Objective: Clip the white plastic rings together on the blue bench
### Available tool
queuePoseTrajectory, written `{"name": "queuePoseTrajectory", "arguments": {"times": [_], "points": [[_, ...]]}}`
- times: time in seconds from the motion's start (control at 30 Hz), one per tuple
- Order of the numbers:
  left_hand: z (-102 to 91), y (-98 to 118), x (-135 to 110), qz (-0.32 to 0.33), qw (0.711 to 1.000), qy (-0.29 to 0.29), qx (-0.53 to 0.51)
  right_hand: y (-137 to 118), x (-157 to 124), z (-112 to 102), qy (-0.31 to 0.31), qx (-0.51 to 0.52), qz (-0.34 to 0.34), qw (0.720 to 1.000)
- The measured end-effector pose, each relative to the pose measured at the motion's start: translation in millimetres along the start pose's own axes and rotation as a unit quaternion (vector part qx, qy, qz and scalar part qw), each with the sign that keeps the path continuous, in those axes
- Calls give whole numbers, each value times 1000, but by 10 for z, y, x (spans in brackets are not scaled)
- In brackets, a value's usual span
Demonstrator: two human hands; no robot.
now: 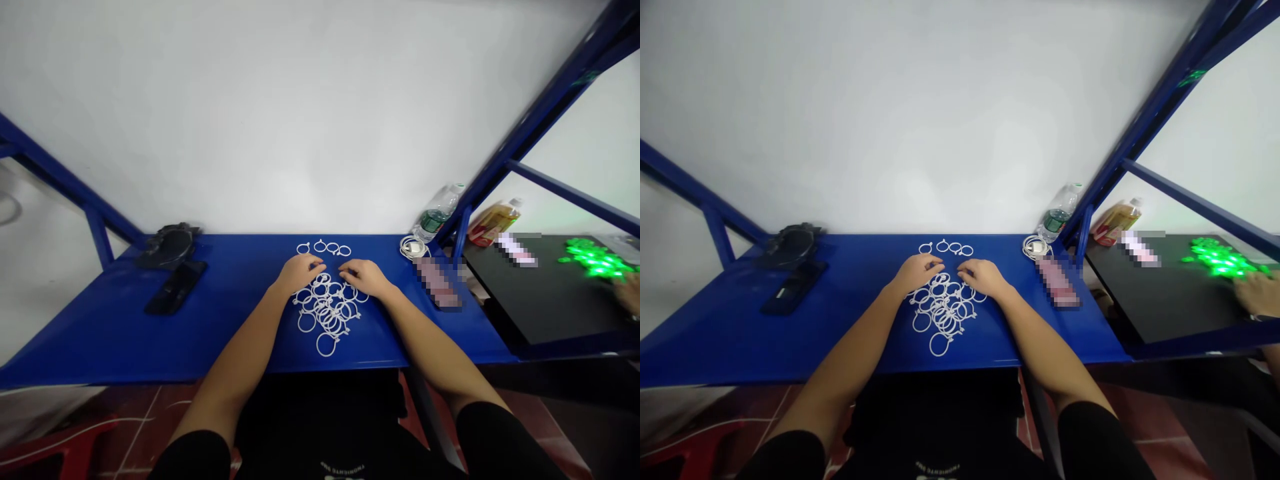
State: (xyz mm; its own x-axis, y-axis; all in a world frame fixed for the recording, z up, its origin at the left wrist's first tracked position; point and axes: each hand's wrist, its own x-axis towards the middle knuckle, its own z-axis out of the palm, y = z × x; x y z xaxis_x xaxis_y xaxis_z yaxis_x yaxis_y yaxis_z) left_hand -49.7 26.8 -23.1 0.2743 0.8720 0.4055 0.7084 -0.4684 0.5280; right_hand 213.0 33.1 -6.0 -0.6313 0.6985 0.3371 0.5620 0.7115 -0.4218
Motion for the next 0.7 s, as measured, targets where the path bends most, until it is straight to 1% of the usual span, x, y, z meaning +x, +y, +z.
{"name": "queuePoseTrajectory", "arguments": {"times": [0.07, 0.1, 0.2, 0.33, 0.4, 0.5, 0.57, 0.63, 0.7], "points": [[14, 32, -20, 28, 998, -51, -1, 3, 0, 1, -6, 0, 4, 1000], [27, 48, -28, 42, 997, -65, 0, 2, 0, 4, -10, 0, 7, 1000], [69, 82, -43, 69, 995, -75, 7, -9, 1, 15, -20, 0, 9, 1000], [91, 75, -34, 82, 992, -91, 6, -27, 4, 28, -30, 1, 1, 1000], [87, 64, -23, 84, 992, -90, -2, -33, 4, 30, -33, 6, 2, 999], [69, 84, -4, 92, 994, -64, -5, -45, 0, 23, -23, 19, -1, 1000], [49, 133, 7, 106, 993, -51, -1, -64, -2, 15, -5, 36, -8, 999], [26, 207, 12, 118, 991, -55, -3, -93, -3, 9, 21, 58, -12, 998], [3, 294, 6, 114, 991, -61, -12, -126, -4, 11, 42, 75, -13, 996]]}}
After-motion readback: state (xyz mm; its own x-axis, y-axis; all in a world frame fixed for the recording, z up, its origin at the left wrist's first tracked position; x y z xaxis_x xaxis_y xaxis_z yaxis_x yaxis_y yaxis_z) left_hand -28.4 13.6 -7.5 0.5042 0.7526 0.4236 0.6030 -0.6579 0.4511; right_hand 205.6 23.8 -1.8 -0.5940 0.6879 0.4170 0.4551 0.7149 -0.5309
